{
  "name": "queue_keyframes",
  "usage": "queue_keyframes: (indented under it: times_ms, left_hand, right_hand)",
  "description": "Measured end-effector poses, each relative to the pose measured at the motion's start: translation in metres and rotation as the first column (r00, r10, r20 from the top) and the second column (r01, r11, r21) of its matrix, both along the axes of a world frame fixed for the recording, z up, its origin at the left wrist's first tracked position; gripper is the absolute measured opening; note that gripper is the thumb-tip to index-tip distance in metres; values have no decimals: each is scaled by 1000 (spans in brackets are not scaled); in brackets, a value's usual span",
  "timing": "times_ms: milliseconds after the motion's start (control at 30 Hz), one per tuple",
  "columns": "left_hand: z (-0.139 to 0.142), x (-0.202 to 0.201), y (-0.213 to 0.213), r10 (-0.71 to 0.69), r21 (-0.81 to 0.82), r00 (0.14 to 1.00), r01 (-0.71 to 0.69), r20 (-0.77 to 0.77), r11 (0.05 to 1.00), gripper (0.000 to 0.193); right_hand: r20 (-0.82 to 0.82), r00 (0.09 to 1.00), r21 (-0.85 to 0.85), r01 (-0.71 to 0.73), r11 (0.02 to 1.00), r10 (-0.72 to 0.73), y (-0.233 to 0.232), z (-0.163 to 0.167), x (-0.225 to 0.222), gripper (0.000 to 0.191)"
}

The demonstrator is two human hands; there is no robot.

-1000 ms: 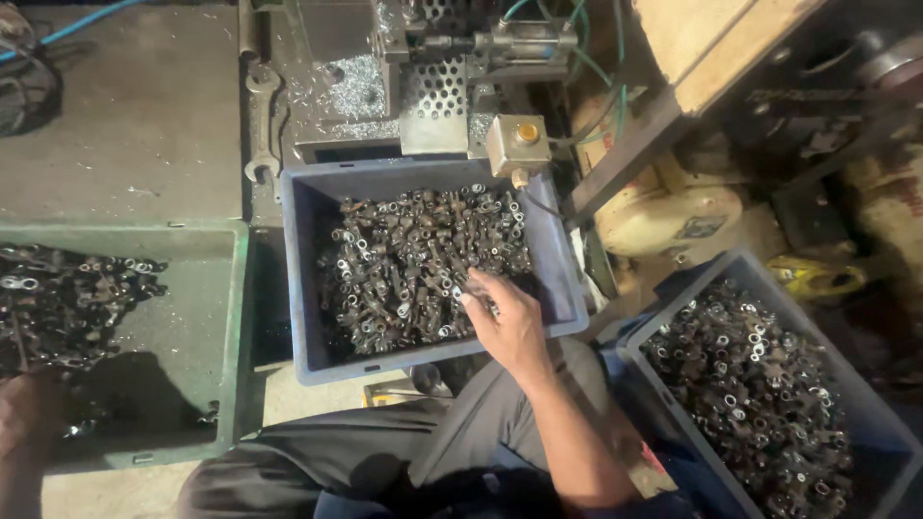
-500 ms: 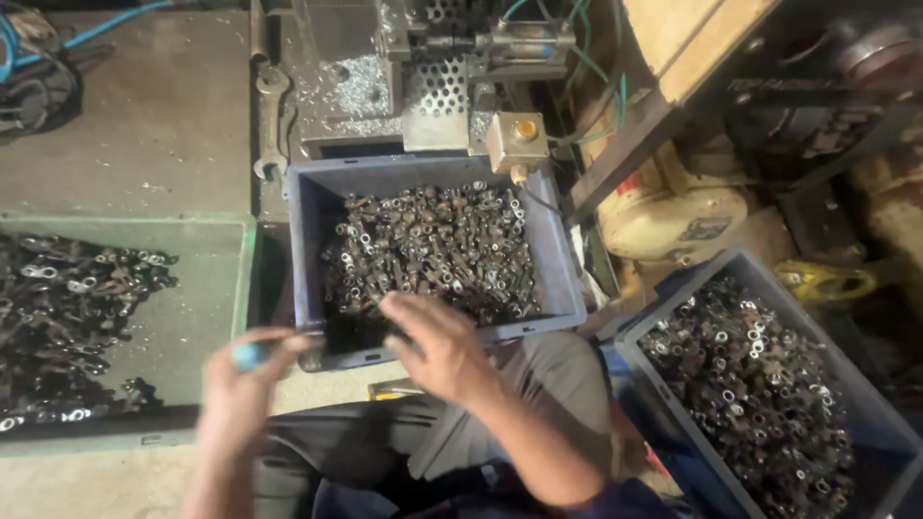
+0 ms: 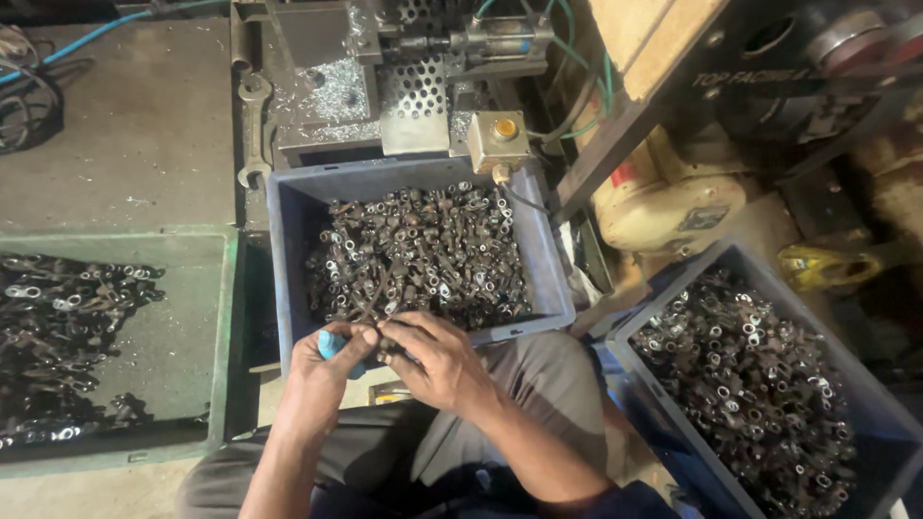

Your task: The person picks small dark metal fittings one at a time from a blue bin and seats each into a pneumatic top-facing and chamfering machine, presses the blue control to run the machining cycle, and moves the processed parts into a nearby bin.

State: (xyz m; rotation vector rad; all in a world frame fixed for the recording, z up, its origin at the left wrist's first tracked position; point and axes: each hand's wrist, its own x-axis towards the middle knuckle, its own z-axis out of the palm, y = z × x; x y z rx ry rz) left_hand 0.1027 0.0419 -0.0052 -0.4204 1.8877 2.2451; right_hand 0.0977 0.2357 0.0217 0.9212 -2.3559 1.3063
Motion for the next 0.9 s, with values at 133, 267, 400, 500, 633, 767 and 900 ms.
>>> queue_keyframes:
  times_ms: [133, 267, 400, 500, 633, 767, 900]
  left_hand:
    - [10, -2, 3, -42, -7, 997, 41, -67, 999, 13]
    - [22, -6, -1, -180, -599, 936, -40, -302, 799, 20]
    - [25, -11, -9, -345, -833, 860, -150, -375, 532, 20]
    - [17, -9, -9, -416, -903, 852, -137, -318, 408, 36]
    - [5, -8, -8, -385, -917, 868, -172, -314, 361, 46]
    - [8, -15, -10, -305, -854, 881, -180, -361, 489, 35]
    - [40, -44, -19, -326, -765, 769, -307, -550, 565, 22]
  right_hand:
    - [311, 950, -111, 54, 992, -17, 3, -17, -5, 31]
    - [596, 782, -444, 132, 886, 182, 8, -34, -18, 32]
    - [823, 458, -448, 156, 880, 337, 23, -28, -54, 30]
    - [857, 386, -448, 236, 862, 340, 34, -3, -93, 26]
    - [330, 942, -505, 124, 854, 59, 61, 38, -111, 22]
    - [268, 949, -477, 281, 833, -167, 82, 36, -88, 28]
    - [377, 910, -406, 331, 852, -174, 94, -9, -71, 33]
